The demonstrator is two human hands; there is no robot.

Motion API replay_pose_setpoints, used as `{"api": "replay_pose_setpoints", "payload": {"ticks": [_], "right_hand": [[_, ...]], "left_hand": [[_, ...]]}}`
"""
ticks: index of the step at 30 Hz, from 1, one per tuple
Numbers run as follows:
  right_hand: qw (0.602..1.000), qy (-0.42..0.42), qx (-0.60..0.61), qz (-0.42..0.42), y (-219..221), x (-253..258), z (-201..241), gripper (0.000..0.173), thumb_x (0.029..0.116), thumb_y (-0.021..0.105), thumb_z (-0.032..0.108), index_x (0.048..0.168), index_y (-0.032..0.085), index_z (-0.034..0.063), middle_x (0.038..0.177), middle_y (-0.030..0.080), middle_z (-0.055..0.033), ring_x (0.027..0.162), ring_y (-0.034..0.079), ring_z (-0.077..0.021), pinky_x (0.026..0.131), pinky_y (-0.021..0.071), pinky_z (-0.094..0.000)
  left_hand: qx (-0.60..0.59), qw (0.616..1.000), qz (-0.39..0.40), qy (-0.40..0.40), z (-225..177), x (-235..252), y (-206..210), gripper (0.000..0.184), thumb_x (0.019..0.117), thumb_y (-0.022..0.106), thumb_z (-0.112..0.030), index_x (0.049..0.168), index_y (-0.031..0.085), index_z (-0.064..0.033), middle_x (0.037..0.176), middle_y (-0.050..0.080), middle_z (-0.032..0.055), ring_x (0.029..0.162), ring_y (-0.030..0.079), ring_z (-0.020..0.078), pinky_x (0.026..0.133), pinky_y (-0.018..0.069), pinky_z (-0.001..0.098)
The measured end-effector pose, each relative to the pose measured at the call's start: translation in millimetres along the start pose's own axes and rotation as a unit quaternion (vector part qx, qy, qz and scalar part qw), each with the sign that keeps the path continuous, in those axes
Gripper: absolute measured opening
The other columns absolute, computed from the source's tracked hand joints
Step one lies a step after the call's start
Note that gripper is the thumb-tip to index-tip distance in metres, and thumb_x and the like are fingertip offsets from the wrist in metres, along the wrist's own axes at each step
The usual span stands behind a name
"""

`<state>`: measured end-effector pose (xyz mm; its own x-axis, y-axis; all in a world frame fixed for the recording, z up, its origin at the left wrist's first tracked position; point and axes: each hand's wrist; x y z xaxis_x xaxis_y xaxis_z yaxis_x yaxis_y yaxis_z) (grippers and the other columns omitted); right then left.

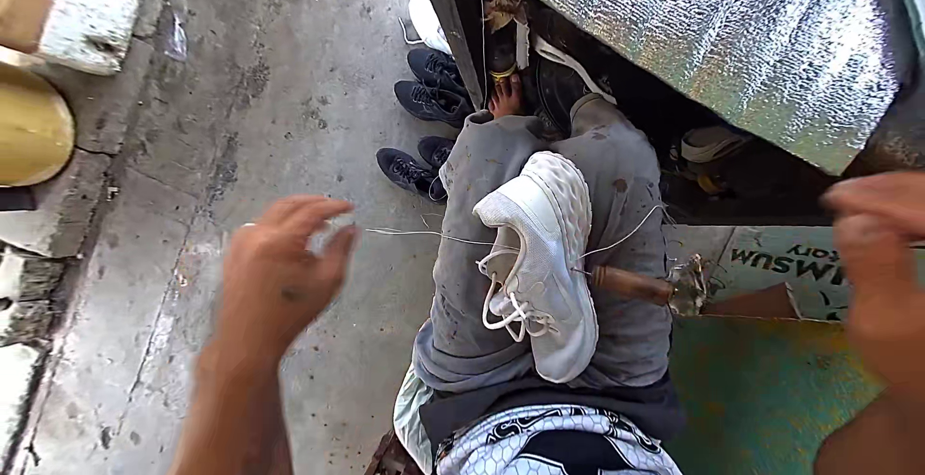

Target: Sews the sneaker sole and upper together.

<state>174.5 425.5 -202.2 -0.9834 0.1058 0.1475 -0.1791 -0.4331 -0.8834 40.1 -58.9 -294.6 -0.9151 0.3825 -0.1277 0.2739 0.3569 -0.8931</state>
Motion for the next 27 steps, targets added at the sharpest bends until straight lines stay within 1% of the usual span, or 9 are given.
{"api": "replay_pose_setpoints", "payload": {"ticks": [2,6,11,13,15,17,19,22,27], "right_hand": [[0.998,-0.044,0.001,0.047,31,-8,39,0.031,0.1023,0.059,0.032,0.108,0.076,0.0064,0.114,0.072,-0.0136,0.109,0.068,-0.0275,0.093,0.0542,-0.0516],[0.978,-0.12,-0.081,0.148,99,-16,76,0.027,0.1034,0.055,0.034,0.107,0.076,0.0165,0.105,0.072,-0.0046,0.097,0.069,-0.0261,0.08,0.0537,-0.0479],[0.978,-0.121,-0.111,0.13,113,-19,76,0.012,0.0976,0.056,0.012,0.099,0.069,0.0093,0.099,0.068,-0.0111,0.091,0.068,-0.0313,0.072,0.0526,-0.0483],[0.982,-0.112,-0.105,0.111,121,-19,77,0.009,0.0947,0.057,0.011,0.097,0.066,0.0082,0.098,0.067,-0.0126,0.091,0.067,-0.0322,0.073,0.0524,-0.0495],[0.985,-0.11,-0.094,0.097,127,-21,77,0.009,0.0942,0.057,0.011,0.097,0.065,0.0075,0.1,0.068,-0.0129,0.094,0.067,-0.0325,0.075,0.0523,-0.0498],[0.986,-0.118,-0.083,0.088,130,-22,74,0.014,0.0961,0.054,0.012,0.099,0.067,0.0079,0.099,0.069,-0.0113,0.095,0.068,-0.0311,0.078,0.0522,-0.0485],[0.987,-0.124,-0.062,0.083,130,-21,71,0.018,0.0972,0.053,0.016,0.1,0.069,0.0087,0.097,0.07,-0.0095,0.094,0.068,-0.0291,0.077,0.0529,-0.0465],[0.988,-0.131,-0.029,0.08,130,-19,63,0.02,0.1009,0.054,0.02,0.099,0.071,0.0099,0.098,0.071,-0.0071,0.097,0.068,-0.0261,0.078,0.054,-0.0438],[0.988,-0.139,-0.016,0.064,134,-25,59,0.019,0.1026,0.054,0.019,0.099,0.071,0.0103,0.1,0.072,-0.0061,0.098,0.068,-0.0243,0.081,0.0538,-0.0421]], "left_hand": [[-0.072,0.992,0.011,0.099,-60,8,20,0.027,0.1012,0.059,-0.025,0.118,0.074,-0.0101,0.091,0.074,0.0096,0.074,0.07,0.0212,0.066,0.06,0.0473],[-0.059,0.961,0.039,0.267,-121,32,56,0.019,0.0845,0.062,-0.018,0.067,0.061,-0.0125,0.053,0.054,0.0021,0.05,0.059,0.0214,0.045,0.0431,0.0441],[-0.205,0.926,0.152,0.279,-84,18,15,0.018,0.0941,0.065,-0.04,0.09,0.076,-0.0265,0.114,0.063,-0.0075,0.11,0.056,0.0083,0.091,0.0481,0.0328],[-0.36,0.856,0.236,0.285,-77,13,2,0.022,0.0978,0.065,-0.04,0.089,0.071,-0.0209,0.137,0.06,-0.004,0.127,0.054,0.0101,0.1,0.0507,0.03],[-0.525,0.746,0.321,0.254,-77,16,4,0.023,0.1015,0.063,-0.038,0.092,0.069,-0.0175,0.124,0.068,-0.004,0.113,0.064,0.008,0.091,0.0568,0.0266],[-0.613,0.698,0.342,0.143,-84,22,18,0.019,0.102,0.062,-0.037,0.094,0.069,-0.0208,0.09,0.068,-0.0083,0.069,0.061,-0.002,0.058,0.0507,0.0141],[-0.571,0.769,0.287,0.03,-101,28,29,0.015,0.1039,0.058,-0.026,0.096,0.068,-0.0178,0.071,0.057,-0.0064,0.052,0.044,-0.0013,0.047,0.0365,0.014],[-0.367,0.902,0.223,0.036,-128,32,40,0.021,0.105,0.054,-0.017,0.097,0.072,-0.0124,0.078,0.067,-0.003,0.065,0.061,0.0045,0.06,0.0532,0.0244],[-0.351,0.894,0.28,-0.006,-145,31,57,0.02,0.1005,0.061,-0.01,0.083,0.07,-0.0092,0.072,0.068,-0.002,0.067,0.064,0.0031,0.062,0.0547,0.0247]]}}
Point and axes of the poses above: each hand's wrist, its own x-axis towards the middle knuckle, its own y-axis out of the palm, z = x × y
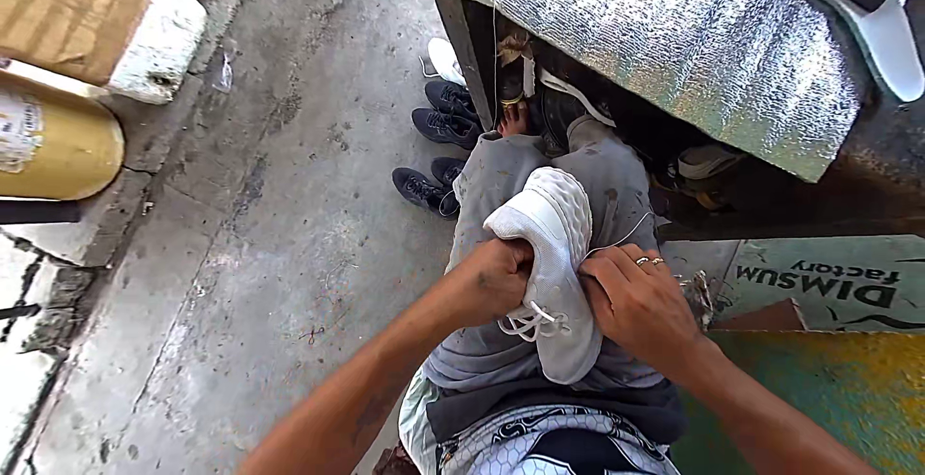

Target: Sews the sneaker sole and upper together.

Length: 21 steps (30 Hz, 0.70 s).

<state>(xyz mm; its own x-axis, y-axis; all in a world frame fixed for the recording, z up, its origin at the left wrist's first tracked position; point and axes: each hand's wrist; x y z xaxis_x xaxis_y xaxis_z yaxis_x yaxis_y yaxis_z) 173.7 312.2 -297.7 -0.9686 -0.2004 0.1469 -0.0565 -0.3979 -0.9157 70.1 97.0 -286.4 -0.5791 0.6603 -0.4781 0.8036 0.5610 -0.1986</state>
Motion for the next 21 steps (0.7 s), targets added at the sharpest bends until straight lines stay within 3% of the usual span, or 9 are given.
{"api": "replay_pose_setpoints", "payload": {"ticks": [4,7,11,18,21], "right_hand": [[1.0,0.005,-0.004,-0.023,6,-4,2,0.018,0.1023,0.056,0.017,0.099,0.071,0.0095,0.101,0.072,-0.0073,0.099,0.068,-0.025,0.082,0.0537,-0.0424],[1.0,-0.008,0.0,-0.01,3,-6,0,0.018,0.1032,0.055,0.018,0.1,0.07,0.0091,0.104,0.072,-0.0076,0.103,0.068,-0.0253,0.085,0.0541,-0.043],[0.998,-0.051,0.008,0.031,-10,1,-8,0.022,0.1033,0.056,0.024,0.099,0.07,0.0086,0.101,0.072,-0.0083,0.099,0.068,-0.0263,0.08,0.0546,-0.0429],[0.994,-0.085,-0.039,0.053,-23,23,-13,0.033,0.0977,0.059,0.035,0.08,0.065,0.0078,0.073,0.063,-0.0082,0.072,0.066,-0.0277,0.06,0.0498,-0.0422],[0.995,-0.063,-0.072,0.024,-25,24,-18,0.052,0.0967,0.059,0.051,0.07,0.059,0.0068,0.062,0.058,-0.0088,0.061,0.062,-0.0277,0.054,0.0461,-0.0424]], "left_hand": [[-0.063,0.998,-0.008,0.006,6,1,7,0.011,0.0953,0.066,-0.004,0.086,0.07,-0.0071,0.074,0.069,-0.0003,0.068,0.066,0.0037,0.064,0.0561,0.0233],[-0.027,0.999,-0.012,0.025,16,0,9,0.009,0.0911,0.071,-0.004,0.084,0.069,-0.0085,0.072,0.068,-0.0002,0.066,0.065,0.0051,0.061,0.0554,0.0254],[0.029,0.998,-0.008,0.062,23,-2,8,0.011,0.0904,0.07,-0.007,0.08,0.067,-0.0102,0.069,0.066,-0.0017,0.063,0.063,0.0047,0.058,0.0538,0.0268],[0.02,0.998,0.024,0.05,15,3,5,0.013,0.0881,0.074,-0.006,0.078,0.067,-0.0106,0.068,0.066,-0.002,0.062,0.063,0.0042,0.058,0.0526,0.0259],[-0.007,0.999,0.02,0.048,14,2,6,0.012,0.0871,0.075,-0.005,0.078,0.069,-0.0099,0.068,0.067,-0.0018,0.063,0.063,0.0036,0.058,0.0528,0.0251]]}}
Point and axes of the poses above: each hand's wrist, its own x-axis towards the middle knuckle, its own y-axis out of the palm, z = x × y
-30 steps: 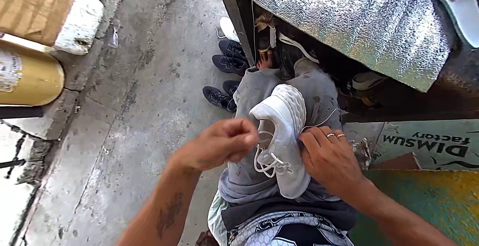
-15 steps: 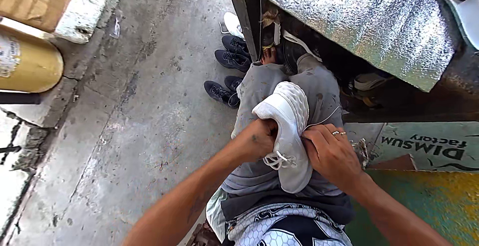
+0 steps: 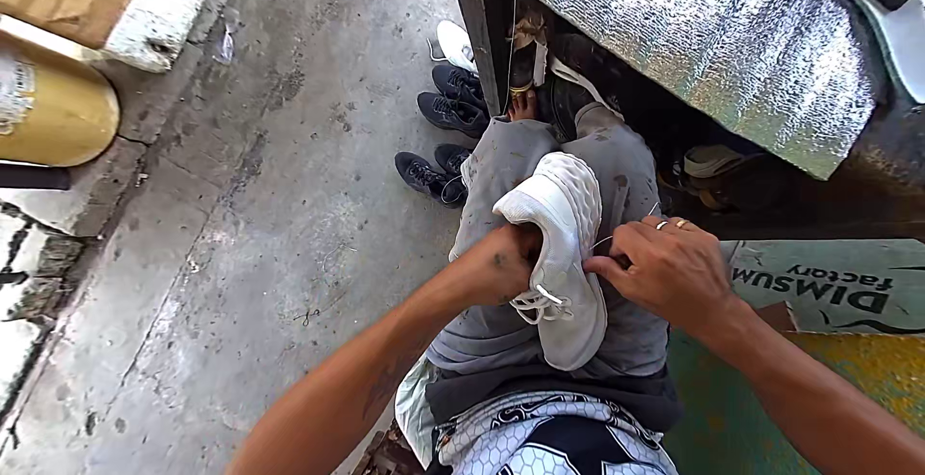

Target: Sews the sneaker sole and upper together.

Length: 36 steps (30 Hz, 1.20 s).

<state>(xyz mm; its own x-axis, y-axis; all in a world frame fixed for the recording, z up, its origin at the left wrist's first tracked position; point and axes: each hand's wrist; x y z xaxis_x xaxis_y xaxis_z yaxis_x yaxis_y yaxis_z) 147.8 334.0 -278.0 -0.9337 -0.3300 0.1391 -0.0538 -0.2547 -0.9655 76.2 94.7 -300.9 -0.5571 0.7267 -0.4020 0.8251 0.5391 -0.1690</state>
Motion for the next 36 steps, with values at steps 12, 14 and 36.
{"api": "replay_pose_setpoints", "payload": {"ticks": [12,14,36], "right_hand": [[0.996,0.087,0.0,-0.016,1,-14,-3,0.06,0.0936,0.059,0.061,0.067,0.056,0.0073,0.059,0.053,-0.0085,0.054,0.057,-0.0274,0.049,0.04,-0.0428],[0.997,0.067,0.026,0.005,0,-17,1,0.048,0.0986,0.06,0.05,0.077,0.063,0.0071,0.069,0.06,-0.0089,0.065,0.062,-0.0276,0.055,0.0473,-0.0438],[0.997,0.028,-0.044,0.059,-8,-15,27,0.024,0.1006,0.051,0.011,0.11,0.073,0.0136,0.085,0.07,-0.0071,0.082,0.069,-0.028,0.075,0.0519,-0.0458]], "left_hand": [[-0.06,0.996,-0.066,0.013,0,-1,8,0.014,0.0931,0.069,-0.006,0.079,0.07,-0.0096,0.066,0.066,-0.0019,0.059,0.061,0.004,0.054,0.0506,0.0247],[-0.066,0.995,-0.067,0.015,6,-3,9,0.009,0.0895,0.072,-0.006,0.083,0.068,-0.0105,0.07,0.067,-0.0017,0.062,0.064,0.0048,0.057,0.054,0.0261],[0.066,0.994,-0.03,0.081,12,-3,3,0.009,0.0895,0.069,-0.014,0.081,0.068,-0.0133,0.078,0.064,-0.0055,0.074,0.061,0.0004,0.067,0.0521,0.0227]]}}
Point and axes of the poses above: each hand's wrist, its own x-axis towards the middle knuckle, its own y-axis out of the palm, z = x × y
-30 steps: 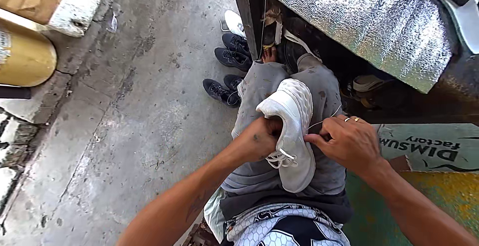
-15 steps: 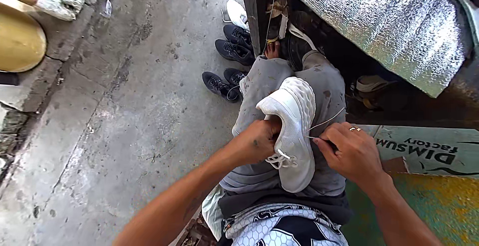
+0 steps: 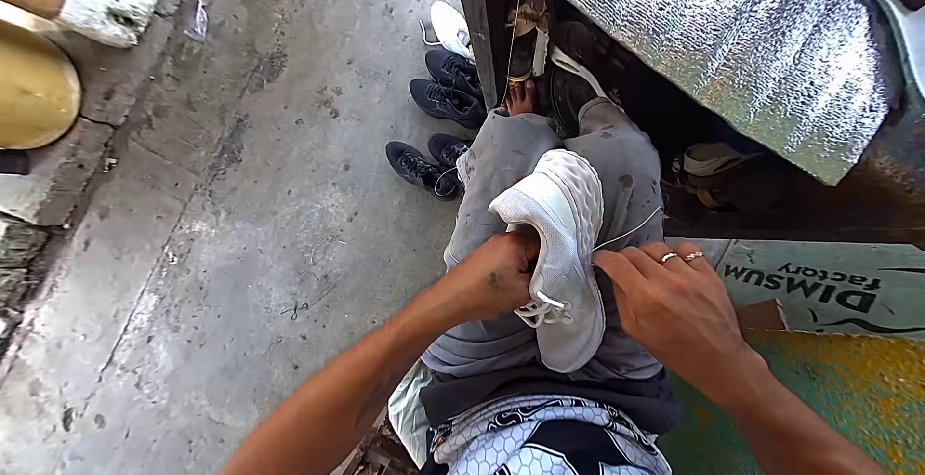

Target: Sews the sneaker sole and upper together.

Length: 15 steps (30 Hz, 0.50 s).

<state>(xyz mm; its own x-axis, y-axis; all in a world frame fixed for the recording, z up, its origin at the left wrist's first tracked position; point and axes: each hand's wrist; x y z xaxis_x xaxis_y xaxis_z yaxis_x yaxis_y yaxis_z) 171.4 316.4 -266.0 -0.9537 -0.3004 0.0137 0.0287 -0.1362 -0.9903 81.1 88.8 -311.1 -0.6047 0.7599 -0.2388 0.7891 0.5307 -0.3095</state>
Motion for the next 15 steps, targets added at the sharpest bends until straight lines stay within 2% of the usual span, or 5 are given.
{"api": "replay_pose_setpoints", "payload": {"ticks": [2,4,8,12,15], "right_hand": [[1.0,-0.012,0.003,0.006,0,4,-2,0.024,0.1041,0.051,0.023,0.106,0.072,0.0117,0.08,0.067,-0.0081,0.077,0.067,-0.0289,0.072,0.0512,-0.0462],[1.0,-0.022,-0.001,0.01,1,10,-3,0.03,0.1055,0.052,0.031,0.094,0.068,0.0091,0.078,0.065,-0.009,0.074,0.066,-0.0291,0.068,0.0518,-0.0449],[0.999,-0.023,0.027,-0.017,5,20,-15,0.041,0.1014,0.055,0.039,0.077,0.063,0.0072,0.068,0.063,-0.009,0.064,0.067,-0.0278,0.057,0.0507,-0.043],[0.999,-0.012,0.023,-0.045,8,19,-23,0.05,0.1,0.054,0.047,0.068,0.056,0.0086,0.056,0.054,-0.007,0.053,0.059,-0.0252,0.051,0.0431,-0.0413],[0.998,0.002,0.02,-0.053,9,15,-26,0.053,0.0995,0.054,0.049,0.066,0.054,0.0084,0.054,0.052,-0.007,0.05,0.057,-0.0253,0.049,0.0408,-0.0408]], "left_hand": [[0.005,1.0,0.01,0.005,-1,1,-1,0.008,0.0893,0.07,-0.014,0.081,0.069,-0.0134,0.077,0.064,-0.0061,0.074,0.061,-0.0008,0.067,0.0519,0.0214],[0.018,0.999,0.025,0.009,-3,3,-3,0.008,0.0879,0.07,-0.014,0.08,0.069,-0.0136,0.076,0.064,-0.0062,0.074,0.061,-0.0006,0.067,0.0513,0.022],[0.03,0.998,0.046,0.012,-5,8,-8,0.007,0.087,0.071,-0.014,0.081,0.069,-0.0133,0.075,0.064,-0.0055,0.074,0.062,0.0003,0.067,0.0517,0.0235],[0.008,0.999,0.042,-0.003,-5,9,-7,0.008,0.089,0.072,-0.014,0.081,0.069,-0.0135,0.075,0.065,-0.0053,0.072,0.062,0.0011,0.065,0.0526,0.0249],[-0.004,0.999,0.037,-0.015,-5,9,-4,0.01,0.0905,0.071,-0.015,0.081,0.069,-0.0138,0.075,0.064,-0.0053,0.071,0.062,0.0015,0.064,0.0524,0.0257]]}}
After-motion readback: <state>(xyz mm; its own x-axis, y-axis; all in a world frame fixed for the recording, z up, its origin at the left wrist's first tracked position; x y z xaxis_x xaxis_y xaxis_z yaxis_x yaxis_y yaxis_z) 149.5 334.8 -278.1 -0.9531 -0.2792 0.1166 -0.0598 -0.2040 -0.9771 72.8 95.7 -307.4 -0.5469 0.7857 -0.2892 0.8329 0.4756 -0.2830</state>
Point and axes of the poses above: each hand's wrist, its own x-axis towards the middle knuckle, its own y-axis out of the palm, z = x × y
